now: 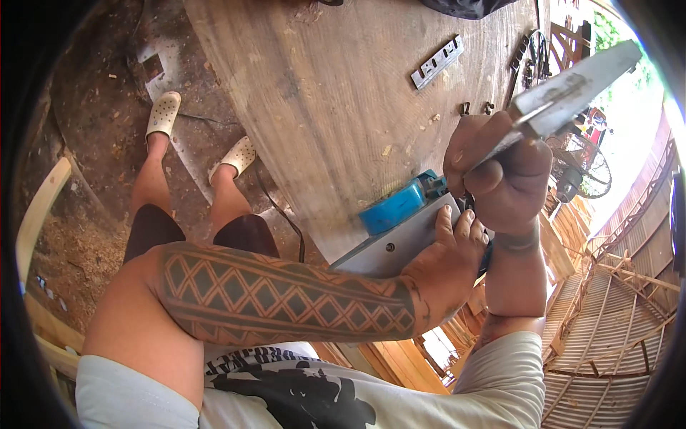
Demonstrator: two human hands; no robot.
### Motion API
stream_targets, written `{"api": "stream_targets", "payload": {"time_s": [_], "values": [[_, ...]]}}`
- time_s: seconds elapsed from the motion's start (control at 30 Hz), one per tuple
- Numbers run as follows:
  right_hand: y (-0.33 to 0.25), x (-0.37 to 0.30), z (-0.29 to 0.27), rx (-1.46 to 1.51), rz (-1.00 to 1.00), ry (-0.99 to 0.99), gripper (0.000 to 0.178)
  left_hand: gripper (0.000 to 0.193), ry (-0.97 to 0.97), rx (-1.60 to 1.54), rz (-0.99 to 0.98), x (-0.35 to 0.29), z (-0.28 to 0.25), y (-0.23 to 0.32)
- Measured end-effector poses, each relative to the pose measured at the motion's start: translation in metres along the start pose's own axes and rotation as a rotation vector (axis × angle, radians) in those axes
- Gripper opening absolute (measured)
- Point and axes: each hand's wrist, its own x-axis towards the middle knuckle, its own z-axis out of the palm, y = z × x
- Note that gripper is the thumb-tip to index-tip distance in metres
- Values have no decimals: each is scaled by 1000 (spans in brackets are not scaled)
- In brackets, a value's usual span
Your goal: The person uses a square tool to measure the alignment of blades on a power planer and then uses a screwdriver to turn screws on the blade drum.
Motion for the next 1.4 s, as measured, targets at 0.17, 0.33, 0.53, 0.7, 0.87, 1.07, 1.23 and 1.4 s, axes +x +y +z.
{"api": "stream_targets", "payload": {"time_s": [0.17,0.33,0.53,0.7,0.87,1.07,1.23,1.4], "values": [[-3,-1,6,95,47,138,40,65,-11,11,-5,-3,0,1],[-1,-3,3,77,109,65,45,65,-21,9,0,-2,-1,-1],[3,-7,-2,74,86,45,44,65,-32,11,5,-1,0,-1],[-2,-10,-5,26,94,121,45,65,-45,25,-2,-3,2,-1],[-4,-6,1,37,133,13,49,64,-68,28,21,-8,0,-2],[-33,-1,-28,155,82,206,34,73,-166,-58,175,-15,-18,-26],[-77,-2,-35,-640,145,-213,25,98,-352,-723,35,-58,-109,-112],[-91,-32,-11,-677,300,-488,30,74,-488,-1579,-239,-71,-147,-115]]}}
